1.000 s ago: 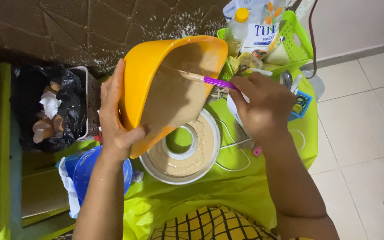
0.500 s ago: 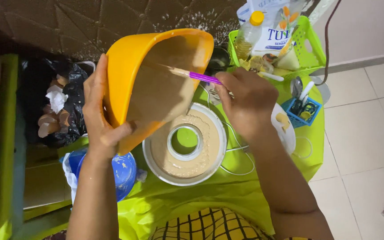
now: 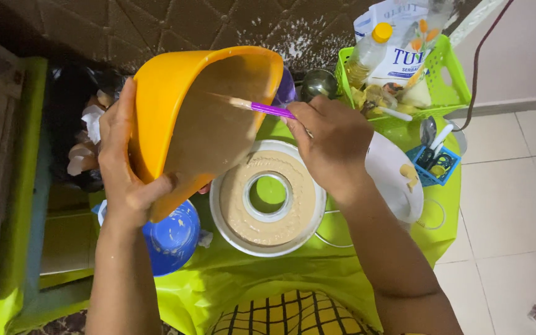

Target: Pouring mixed cake batter from a bowl into a bundt cake pan.

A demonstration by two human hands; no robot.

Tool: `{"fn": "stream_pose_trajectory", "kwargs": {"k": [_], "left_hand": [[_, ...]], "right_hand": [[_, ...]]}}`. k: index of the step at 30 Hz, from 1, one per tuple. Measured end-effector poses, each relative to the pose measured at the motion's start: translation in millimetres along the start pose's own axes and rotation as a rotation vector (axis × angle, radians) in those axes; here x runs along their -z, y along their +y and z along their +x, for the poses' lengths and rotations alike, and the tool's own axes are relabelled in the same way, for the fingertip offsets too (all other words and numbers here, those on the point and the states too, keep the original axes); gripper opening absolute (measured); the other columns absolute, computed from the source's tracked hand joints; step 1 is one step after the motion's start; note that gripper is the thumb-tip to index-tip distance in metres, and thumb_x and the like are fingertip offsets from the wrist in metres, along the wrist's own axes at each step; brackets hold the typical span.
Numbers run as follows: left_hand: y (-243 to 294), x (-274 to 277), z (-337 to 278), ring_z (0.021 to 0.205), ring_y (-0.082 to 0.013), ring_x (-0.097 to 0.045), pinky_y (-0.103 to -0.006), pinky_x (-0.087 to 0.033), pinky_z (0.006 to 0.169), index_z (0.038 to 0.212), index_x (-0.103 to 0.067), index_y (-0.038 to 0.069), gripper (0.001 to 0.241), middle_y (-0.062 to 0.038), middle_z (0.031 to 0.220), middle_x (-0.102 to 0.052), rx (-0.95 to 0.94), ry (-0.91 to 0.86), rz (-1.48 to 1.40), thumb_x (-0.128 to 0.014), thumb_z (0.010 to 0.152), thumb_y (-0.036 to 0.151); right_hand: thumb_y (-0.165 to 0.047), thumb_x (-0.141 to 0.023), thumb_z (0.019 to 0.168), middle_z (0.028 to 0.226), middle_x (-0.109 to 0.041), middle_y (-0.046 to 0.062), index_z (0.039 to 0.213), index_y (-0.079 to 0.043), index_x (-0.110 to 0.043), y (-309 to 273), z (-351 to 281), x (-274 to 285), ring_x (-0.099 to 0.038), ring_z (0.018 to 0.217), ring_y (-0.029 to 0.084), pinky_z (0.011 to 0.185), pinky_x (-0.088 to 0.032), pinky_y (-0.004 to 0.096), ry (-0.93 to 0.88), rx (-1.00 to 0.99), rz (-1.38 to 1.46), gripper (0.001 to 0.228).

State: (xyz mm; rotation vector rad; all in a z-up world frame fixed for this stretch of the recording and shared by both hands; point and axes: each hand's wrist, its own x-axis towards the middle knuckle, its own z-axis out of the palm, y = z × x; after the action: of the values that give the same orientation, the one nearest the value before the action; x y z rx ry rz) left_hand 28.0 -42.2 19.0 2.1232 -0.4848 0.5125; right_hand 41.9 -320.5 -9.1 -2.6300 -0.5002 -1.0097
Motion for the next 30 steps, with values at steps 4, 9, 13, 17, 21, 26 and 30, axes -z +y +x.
{"fn": "stream_pose_trajectory", "kwargs": {"k": [4, 9, 13, 17, 21, 26, 30], "left_hand": [[-2, 9, -9, 0.134, -0.0406, -0.042, -0.0493, -0.032, 0.116, 0.154, -0.037, -0.004, 0.109, -0.026, 0.148, -0.046, 0.013, 0.011, 0.014, -0.060, 0.050, 0.020], [3, 19, -20, 0.133, -0.0404, -0.043, -0.0488, -0.032, 0.116, 0.155, -0.036, -0.004, 0.111, -0.026, 0.147, -0.044, 0.018, 0.020, 0.015, -0.060, 0.049, 0.019], [10, 25, -28, 0.132, -0.0395, -0.044, -0.0476, -0.033, 0.116, 0.153, -0.039, -0.003, 0.106, -0.024, 0.146, -0.046, 0.037, 0.025, -0.014, -0.060, 0.050, 0.015], [9, 29, -35, 0.136, -0.0394, -0.043, -0.0486, -0.031, 0.117, 0.152, -0.040, -0.001, 0.106, -0.023, 0.148, -0.045, 0.068, 0.034, -0.057, -0.061, 0.049, 0.015], [8, 32, -43, 0.132, -0.0391, -0.045, -0.0484, -0.033, 0.115, 0.152, -0.040, 0.000, 0.109, -0.023, 0.145, -0.046, 0.076, 0.046, -0.027, -0.063, 0.047, 0.013], [0, 33, -48, 0.134, -0.0397, -0.044, -0.0475, -0.032, 0.116, 0.152, -0.039, -0.004, 0.105, -0.024, 0.146, -0.046, 0.067, 0.057, -0.084, -0.057, 0.050, 0.017], [-4, 31, -50, 0.135, -0.0394, -0.044, -0.0464, -0.032, 0.116, 0.152, -0.039, -0.002, 0.102, -0.023, 0.147, -0.046, 0.078, 0.065, -0.078, -0.056, 0.052, 0.014]], "right_hand": [[-0.015, -0.082, 0.088, 0.082, -0.058, 0.002, 0.103, -0.014, -0.076, -10, 3, -1, -0.058, 0.067, 0.025, 0.059, -0.043, 0.039, 0.017, 0.024, 0.021, 0.016], [-0.018, -0.081, 0.087, 0.082, -0.059, 0.001, 0.102, -0.016, -0.077, -18, 3, 0, -0.057, 0.066, 0.024, 0.059, -0.042, 0.039, 0.009, 0.047, -0.010, 0.016], [-0.017, -0.081, 0.087, 0.081, -0.058, 0.001, 0.102, -0.015, -0.077, -24, 2, 2, -0.057, 0.066, 0.024, 0.059, -0.042, 0.038, 0.045, 0.076, 0.029, 0.016], [-0.018, -0.082, 0.086, 0.083, -0.058, 0.001, 0.104, -0.016, -0.076, -27, 0, 2, -0.058, 0.066, 0.024, 0.060, -0.043, 0.039, 0.044, 0.097, -0.007, 0.019], [-0.020, -0.082, 0.083, 0.082, -0.058, 0.002, 0.102, -0.016, -0.076, -31, -2, 4, -0.058, 0.066, 0.025, 0.059, -0.043, 0.041, 0.024, 0.114, -0.056, 0.020], [-0.018, -0.081, 0.085, 0.086, -0.060, 0.001, 0.101, -0.014, -0.075, -42, -1, 8, -0.057, 0.068, 0.023, 0.062, -0.043, 0.039, 0.044, 0.133, 0.015, 0.017], [-0.016, -0.082, 0.086, 0.084, -0.057, 0.002, 0.098, -0.013, -0.074, -44, -1, 5, -0.056, 0.067, 0.023, 0.061, -0.042, 0.039, 0.067, 0.163, 0.035, 0.015]]}}
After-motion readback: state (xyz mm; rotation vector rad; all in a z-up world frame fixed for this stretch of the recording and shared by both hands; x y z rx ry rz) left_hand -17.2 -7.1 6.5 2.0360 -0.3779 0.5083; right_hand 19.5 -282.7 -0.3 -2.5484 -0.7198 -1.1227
